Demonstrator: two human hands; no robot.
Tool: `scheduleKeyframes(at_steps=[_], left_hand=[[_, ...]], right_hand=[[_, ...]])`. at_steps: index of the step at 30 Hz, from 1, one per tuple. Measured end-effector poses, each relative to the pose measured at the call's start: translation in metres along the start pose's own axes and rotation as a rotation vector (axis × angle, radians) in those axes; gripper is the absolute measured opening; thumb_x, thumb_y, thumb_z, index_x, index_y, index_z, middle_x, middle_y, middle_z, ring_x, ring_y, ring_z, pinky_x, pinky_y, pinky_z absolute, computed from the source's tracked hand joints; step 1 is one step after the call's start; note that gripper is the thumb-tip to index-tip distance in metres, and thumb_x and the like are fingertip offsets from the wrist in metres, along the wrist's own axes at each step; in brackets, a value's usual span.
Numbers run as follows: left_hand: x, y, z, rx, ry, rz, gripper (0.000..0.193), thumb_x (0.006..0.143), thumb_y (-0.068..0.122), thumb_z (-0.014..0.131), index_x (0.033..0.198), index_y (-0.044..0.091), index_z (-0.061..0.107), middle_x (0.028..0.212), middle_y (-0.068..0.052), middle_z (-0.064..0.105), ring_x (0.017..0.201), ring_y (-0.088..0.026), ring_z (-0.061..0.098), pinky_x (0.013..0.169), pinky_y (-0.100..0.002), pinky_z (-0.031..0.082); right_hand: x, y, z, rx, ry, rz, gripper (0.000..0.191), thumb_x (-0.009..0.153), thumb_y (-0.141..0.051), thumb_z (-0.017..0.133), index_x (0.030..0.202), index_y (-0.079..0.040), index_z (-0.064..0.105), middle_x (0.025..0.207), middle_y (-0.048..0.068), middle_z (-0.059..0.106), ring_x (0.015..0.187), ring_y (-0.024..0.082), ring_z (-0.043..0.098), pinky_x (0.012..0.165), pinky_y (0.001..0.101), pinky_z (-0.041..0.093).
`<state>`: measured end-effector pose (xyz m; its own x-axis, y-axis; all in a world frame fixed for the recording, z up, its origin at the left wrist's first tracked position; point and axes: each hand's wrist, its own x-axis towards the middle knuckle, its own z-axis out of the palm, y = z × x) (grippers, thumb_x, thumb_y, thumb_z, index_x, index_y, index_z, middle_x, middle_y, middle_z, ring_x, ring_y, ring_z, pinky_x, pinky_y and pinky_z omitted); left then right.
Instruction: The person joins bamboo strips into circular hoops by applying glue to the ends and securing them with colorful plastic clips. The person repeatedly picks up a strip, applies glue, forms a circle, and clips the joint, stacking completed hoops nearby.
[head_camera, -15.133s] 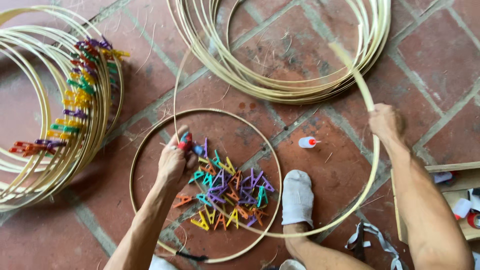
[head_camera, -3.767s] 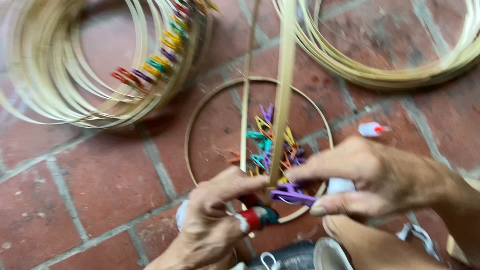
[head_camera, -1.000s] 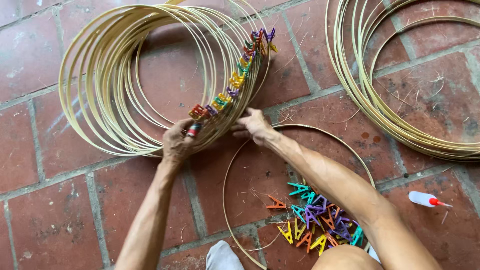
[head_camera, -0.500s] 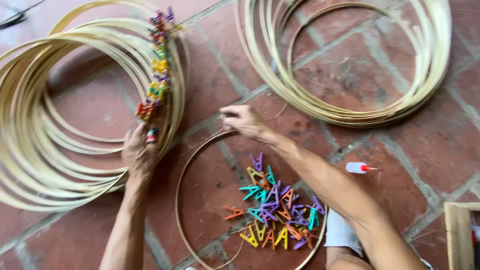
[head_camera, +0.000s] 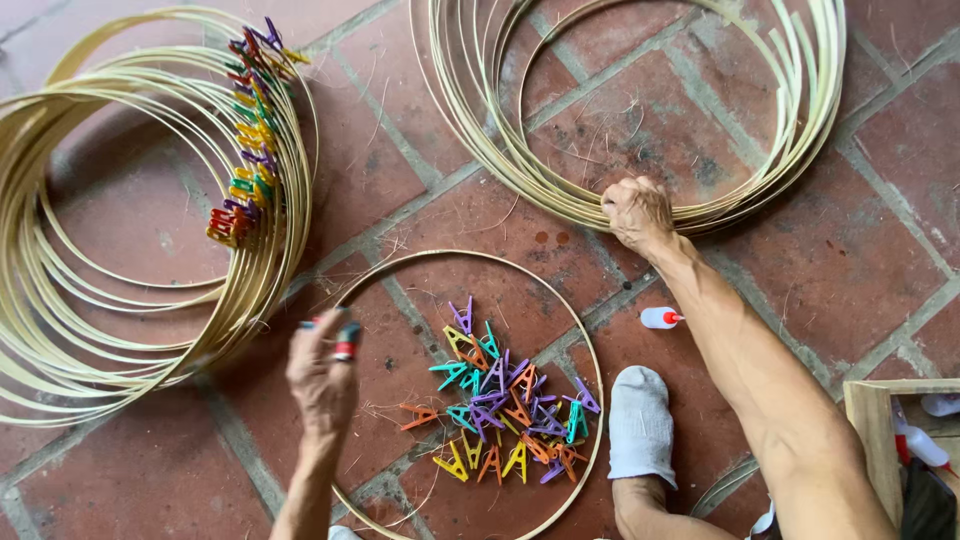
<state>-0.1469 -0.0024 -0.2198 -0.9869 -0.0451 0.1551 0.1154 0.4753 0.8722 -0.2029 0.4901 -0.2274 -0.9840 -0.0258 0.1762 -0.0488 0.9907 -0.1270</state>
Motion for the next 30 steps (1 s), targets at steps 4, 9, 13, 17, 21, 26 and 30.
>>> scheduleKeyframes(at_steps=[4, 9, 13, 17, 21, 26, 30], left_hand=[[-0.010, 0.033, 0.032, -0.215, -0.331, -0.282, 0.031, 0.094, 0.011, 0.063, 0.123, 0.009, 0.072, 0.108, -0.008, 0.078, 0.090, -0.014, 0.073, 0.077, -0.026, 0.061], [-0.025, 0.065, 0.052, -0.297, -0.559, -0.395, 0.033, 0.095, 0.002, 0.060, 0.124, 0.006, 0.073, 0.103, -0.008, 0.080, 0.086, -0.013, 0.073, 0.078, -0.027, 0.060], [-0.054, 0.065, 0.061, -0.484, -0.594, -0.640, 0.041, 0.089, -0.006, 0.053, 0.123, 0.002, 0.074, 0.098, -0.011, 0.080, 0.077, -0.017, 0.070, 0.068, -0.031, 0.056], [-0.080, 0.051, 0.078, -0.554, -0.570, -0.695, 0.036, 0.090, -0.007, 0.055, 0.121, -0.001, 0.073, 0.097, -0.012, 0.079, 0.078, -0.017, 0.072, 0.071, -0.031, 0.059], [-0.087, 0.042, 0.078, -0.637, -0.555, -0.755, 0.039, 0.091, -0.010, 0.052, 0.123, -0.002, 0.072, 0.095, -0.013, 0.077, 0.075, -0.019, 0.072, 0.068, -0.033, 0.058], [-0.073, 0.053, 0.077, -0.635, -0.544, -0.973, 0.031, 0.097, -0.002, 0.052, 0.120, 0.002, 0.072, 0.092, -0.015, 0.077, 0.068, -0.020, 0.069, 0.061, -0.036, 0.057], [-0.054, 0.075, 0.107, -0.699, -0.761, -0.920, 0.028, 0.102, 0.005, 0.052, 0.119, 0.001, 0.074, 0.088, -0.014, 0.072, 0.066, -0.016, 0.067, 0.057, -0.032, 0.056]], right_hand=[[-0.001, 0.011, -0.020, 0.228, 0.197, -0.013, 0.009, 0.098, -0.013, 0.064, 0.093, -0.007, 0.069, 0.091, 0.014, 0.069, 0.089, 0.033, 0.066, 0.075, 0.0460, 0.050], [-0.071, 0.037, -0.044, 0.371, 0.224, 0.411, 0.008, 0.099, -0.016, 0.067, 0.099, -0.008, 0.069, 0.093, 0.013, 0.069, 0.087, 0.031, 0.069, 0.074, 0.0424, 0.053], [-0.123, 0.054, -0.035, 0.156, 0.249, 0.227, 0.009, 0.089, -0.015, 0.073, 0.095, -0.009, 0.071, 0.097, 0.010, 0.067, 0.095, 0.031, 0.068, 0.080, 0.0417, 0.054], [-0.104, 0.057, -0.013, 0.070, 0.117, 0.100, 0.026, 0.077, -0.019, 0.079, 0.099, -0.006, 0.073, 0.096, 0.012, 0.065, 0.093, 0.031, 0.066, 0.075, 0.0408, 0.054], [-0.071, 0.055, -0.022, -0.091, 0.022, -0.120, 0.011, 0.086, -0.016, 0.078, 0.082, -0.010, 0.070, 0.090, 0.007, 0.066, 0.088, 0.026, 0.067, 0.075, 0.0384, 0.055], [-0.076, 0.054, -0.055, 0.132, 0.163, -0.276, 0.008, 0.083, -0.016, 0.077, 0.083, -0.011, 0.071, 0.087, 0.004, 0.071, 0.083, 0.021, 0.068, 0.075, 0.0389, 0.055], [-0.071, 0.055, -0.062, 0.596, -0.295, 0.350, 0.009, 0.083, -0.016, 0.076, 0.090, -0.011, 0.075, 0.084, 0.005, 0.075, 0.075, 0.016, 0.068, 0.069, 0.0342, 0.056]])
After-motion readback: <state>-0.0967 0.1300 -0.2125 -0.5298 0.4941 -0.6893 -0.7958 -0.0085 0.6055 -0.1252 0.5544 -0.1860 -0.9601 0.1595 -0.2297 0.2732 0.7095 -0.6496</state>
